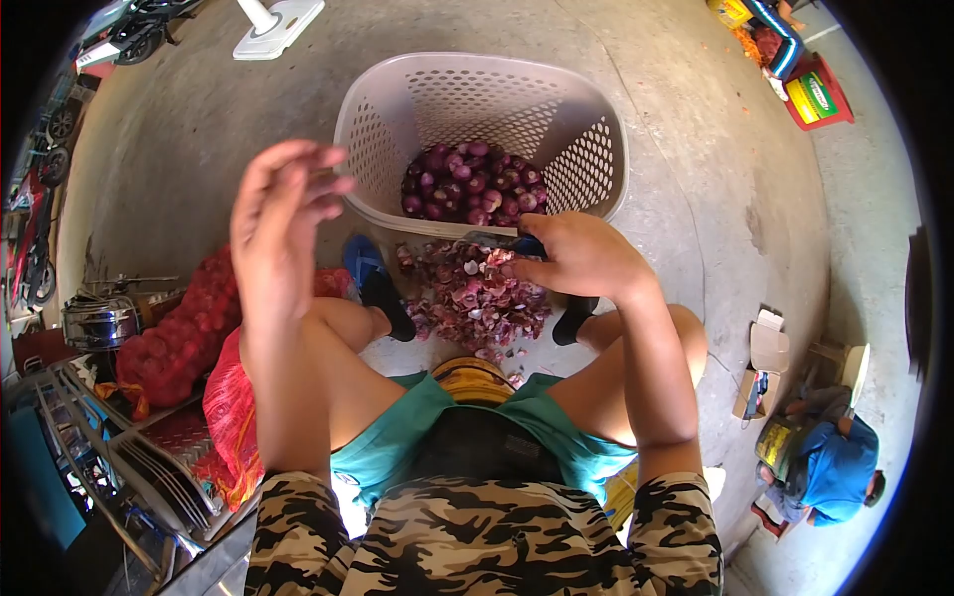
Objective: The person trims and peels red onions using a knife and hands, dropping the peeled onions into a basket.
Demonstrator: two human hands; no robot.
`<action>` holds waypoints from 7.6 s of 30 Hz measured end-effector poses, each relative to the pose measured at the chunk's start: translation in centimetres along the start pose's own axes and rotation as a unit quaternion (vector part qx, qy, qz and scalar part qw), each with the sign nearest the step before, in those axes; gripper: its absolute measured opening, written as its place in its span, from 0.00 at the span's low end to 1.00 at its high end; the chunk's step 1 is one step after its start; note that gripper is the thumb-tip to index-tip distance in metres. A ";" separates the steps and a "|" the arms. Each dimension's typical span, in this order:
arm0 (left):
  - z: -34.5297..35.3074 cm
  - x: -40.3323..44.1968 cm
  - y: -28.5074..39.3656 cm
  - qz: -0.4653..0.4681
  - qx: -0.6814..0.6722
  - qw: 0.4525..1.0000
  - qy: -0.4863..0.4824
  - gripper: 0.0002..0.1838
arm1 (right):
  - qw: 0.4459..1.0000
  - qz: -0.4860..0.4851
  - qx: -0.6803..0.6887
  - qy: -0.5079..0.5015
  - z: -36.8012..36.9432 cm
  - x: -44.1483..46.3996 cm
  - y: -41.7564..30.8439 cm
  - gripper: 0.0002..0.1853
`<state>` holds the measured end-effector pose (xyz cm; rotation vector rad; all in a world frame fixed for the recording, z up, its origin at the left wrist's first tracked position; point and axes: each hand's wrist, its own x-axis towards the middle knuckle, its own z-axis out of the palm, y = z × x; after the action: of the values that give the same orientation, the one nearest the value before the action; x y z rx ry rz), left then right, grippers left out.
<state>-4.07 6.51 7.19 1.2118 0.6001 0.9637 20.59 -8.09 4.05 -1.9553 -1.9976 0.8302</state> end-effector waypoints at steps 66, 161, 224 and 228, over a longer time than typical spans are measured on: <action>-28.2 -25.5 -11.8 0.023 0.826 0.557 0.081 0.26 | 1.000 0.023 -0.008 0.004 0.6 0.1 -0.3 0.22; 7.6 -1.2 -7.5 -0.214 -0.350 0.905 -0.112 0.25 | 0.960 -0.024 0.140 0.243 0.1 1.4 -2.0 0.31; 7.6 -2.7 -9.9 0.068 0.043 0.989 0.122 0.25 | 0.928 -0.022 0.316 0.198 5.7 3.7 -4.0 0.21; 8.4 -2.6 -10.3 0.179 0.038 0.969 0.163 0.25 | 0.901 -0.053 0.376 0.211 5.7 3.8 -5.0 0.21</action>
<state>4.55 -0.50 -0.55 1.2641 0.6939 1.4766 13.08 -5.54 1.25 -1.3996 -1.2469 0.8763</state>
